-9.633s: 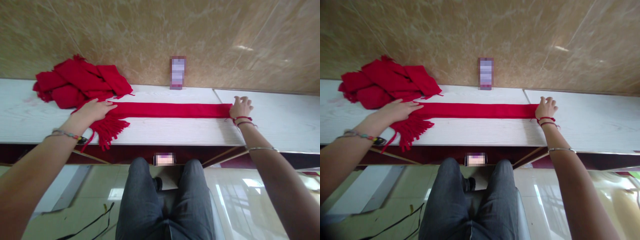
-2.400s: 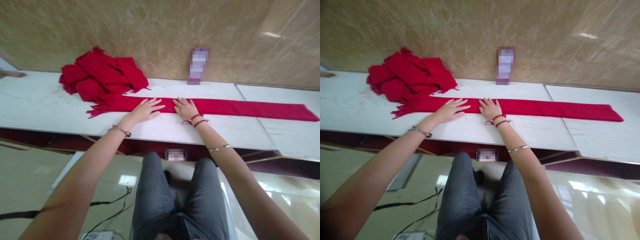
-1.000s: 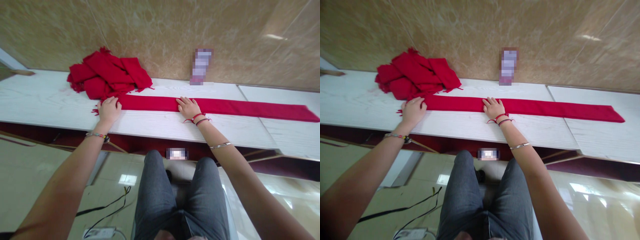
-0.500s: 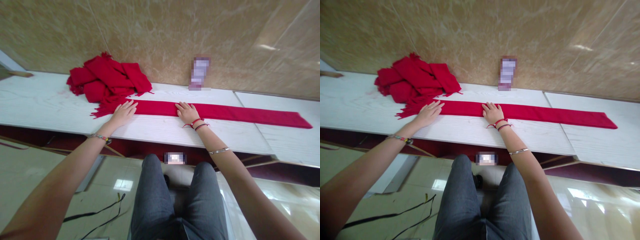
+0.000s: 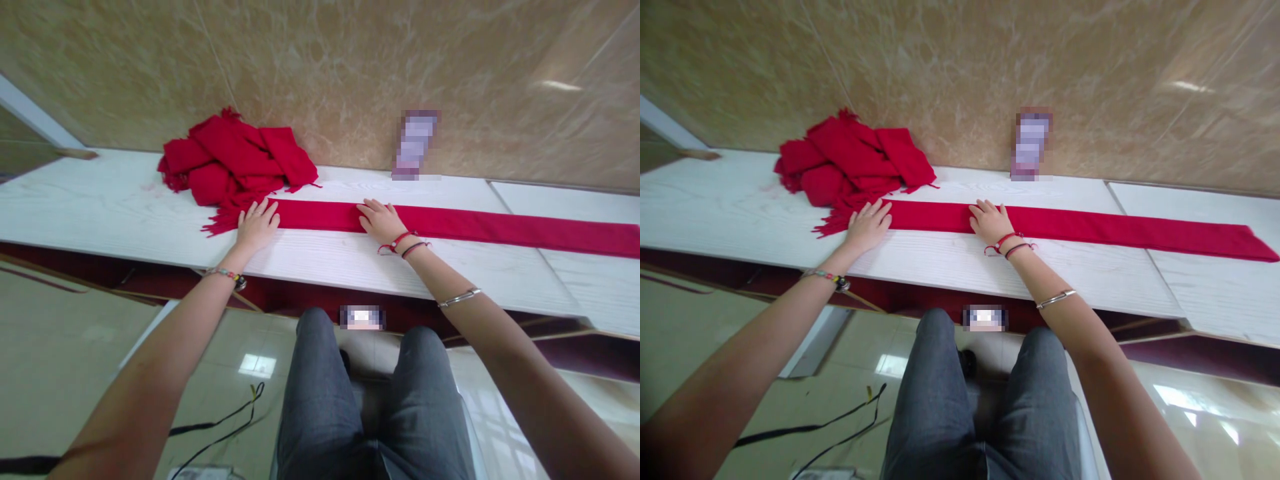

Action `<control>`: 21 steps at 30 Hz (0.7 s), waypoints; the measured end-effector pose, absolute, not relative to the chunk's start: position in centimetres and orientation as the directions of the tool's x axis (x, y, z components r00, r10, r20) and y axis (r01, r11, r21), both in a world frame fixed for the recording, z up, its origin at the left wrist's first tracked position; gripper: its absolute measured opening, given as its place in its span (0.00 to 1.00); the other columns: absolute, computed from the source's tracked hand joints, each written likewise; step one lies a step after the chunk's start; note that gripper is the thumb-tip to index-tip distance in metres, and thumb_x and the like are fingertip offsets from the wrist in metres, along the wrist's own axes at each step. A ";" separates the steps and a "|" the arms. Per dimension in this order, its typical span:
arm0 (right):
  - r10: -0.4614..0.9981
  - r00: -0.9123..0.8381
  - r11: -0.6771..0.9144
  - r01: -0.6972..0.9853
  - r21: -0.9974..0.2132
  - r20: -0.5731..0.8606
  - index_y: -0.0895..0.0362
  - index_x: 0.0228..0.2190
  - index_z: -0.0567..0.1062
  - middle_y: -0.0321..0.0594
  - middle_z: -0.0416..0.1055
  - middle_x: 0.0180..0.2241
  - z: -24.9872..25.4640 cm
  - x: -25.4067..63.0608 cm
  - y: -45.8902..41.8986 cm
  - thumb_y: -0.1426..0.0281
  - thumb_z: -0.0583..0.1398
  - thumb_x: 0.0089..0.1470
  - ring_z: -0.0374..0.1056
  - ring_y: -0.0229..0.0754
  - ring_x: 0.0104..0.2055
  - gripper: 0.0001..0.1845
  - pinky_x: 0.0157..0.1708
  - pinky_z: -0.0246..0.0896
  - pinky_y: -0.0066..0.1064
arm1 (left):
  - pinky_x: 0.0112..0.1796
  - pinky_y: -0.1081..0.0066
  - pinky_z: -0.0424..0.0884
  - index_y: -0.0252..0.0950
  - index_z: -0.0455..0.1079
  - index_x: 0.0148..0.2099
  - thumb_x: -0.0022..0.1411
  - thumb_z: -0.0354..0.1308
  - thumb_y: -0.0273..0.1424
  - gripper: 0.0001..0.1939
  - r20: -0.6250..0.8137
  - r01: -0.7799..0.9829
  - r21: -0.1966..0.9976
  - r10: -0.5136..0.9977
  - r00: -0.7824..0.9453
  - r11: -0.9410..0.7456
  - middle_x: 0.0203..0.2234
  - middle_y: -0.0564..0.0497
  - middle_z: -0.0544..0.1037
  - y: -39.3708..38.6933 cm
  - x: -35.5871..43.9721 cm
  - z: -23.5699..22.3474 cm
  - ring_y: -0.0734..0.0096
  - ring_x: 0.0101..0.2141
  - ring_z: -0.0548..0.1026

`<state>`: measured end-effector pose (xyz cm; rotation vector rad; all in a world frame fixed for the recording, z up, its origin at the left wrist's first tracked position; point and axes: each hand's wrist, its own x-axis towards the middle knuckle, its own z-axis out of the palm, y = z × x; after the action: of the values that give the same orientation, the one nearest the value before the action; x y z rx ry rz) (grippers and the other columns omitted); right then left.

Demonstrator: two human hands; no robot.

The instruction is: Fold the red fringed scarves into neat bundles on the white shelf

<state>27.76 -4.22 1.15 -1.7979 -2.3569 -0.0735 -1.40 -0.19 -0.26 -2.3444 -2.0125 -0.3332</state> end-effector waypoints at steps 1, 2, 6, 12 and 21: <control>0.942 -0.295 0.310 0.947 -0.079 0.158 0.59 0.57 0.62 0.49 0.55 0.61 1.5 26.8 -3.9 0.67 0.45 0.61 0.49 0.50 0.63 0.25 0.58 0.46 0.54 | 0.58 0.47 0.48 0.39 0.54 0.65 0.66 0.36 0.38 0.27 0.182 0.981 0.112 0.973 0.139 -0.161 0.64 0.48 0.53 -0.2 -1.4 -0.3 0.52 0.63 0.50; 0.927 -0.343 0.358 0.930 -0.087 0.149 0.59 0.57 0.62 0.49 0.55 0.62 1.8 25.6 -3.6 0.66 0.45 0.61 0.49 0.50 0.63 0.25 0.58 0.45 0.54 | 0.58 0.47 0.48 0.40 0.54 0.65 0.66 0.36 0.38 0.27 0.182 0.981 0.114 0.974 0.136 -0.159 0.64 0.48 0.53 -0.2 -1.4 -0.3 0.52 0.63 0.50; 0.864 -0.477 0.493 0.867 -0.079 0.159 0.57 0.58 0.61 0.47 0.52 0.63 2.6 19.8 -2.2 0.65 0.46 0.62 0.46 0.49 0.64 0.25 0.60 0.40 0.55 | 0.58 0.46 0.48 0.43 0.54 0.65 0.66 0.36 0.38 0.27 0.191 0.979 0.130 0.973 0.130 -0.156 0.64 0.50 0.53 -0.1 -1.4 -0.3 0.52 0.63 0.50; 0.911 -0.410 0.412 0.904 -0.110 0.043 0.54 0.61 0.55 0.42 0.47 0.65 1.5 16.0 -0.8 0.62 0.42 0.63 0.43 0.51 0.65 0.27 0.59 0.40 0.58 | 0.59 0.47 0.47 0.41 0.53 0.65 0.66 0.36 0.38 0.27 0.175 0.981 0.130 0.978 0.118 -0.141 0.64 0.50 0.52 -0.1 -1.4 -0.3 0.53 0.63 0.49; 0.958 -0.285 0.286 0.958 -0.027 0.028 0.56 0.61 0.54 0.44 0.46 0.65 0.9 25.9 -3.8 0.67 0.43 0.61 0.44 0.50 0.65 0.28 0.59 0.43 0.56 | 0.59 0.48 0.47 0.42 0.53 0.65 0.65 0.35 0.39 0.28 0.193 0.980 0.138 0.974 0.118 -0.146 0.64 0.51 0.53 0.0 -1.6 -0.5 0.54 0.63 0.50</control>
<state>25.89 -3.84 0.86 -1.8547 -2.4878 0.0070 -1.55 0.03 -0.50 -2.3312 -2.0371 -0.3712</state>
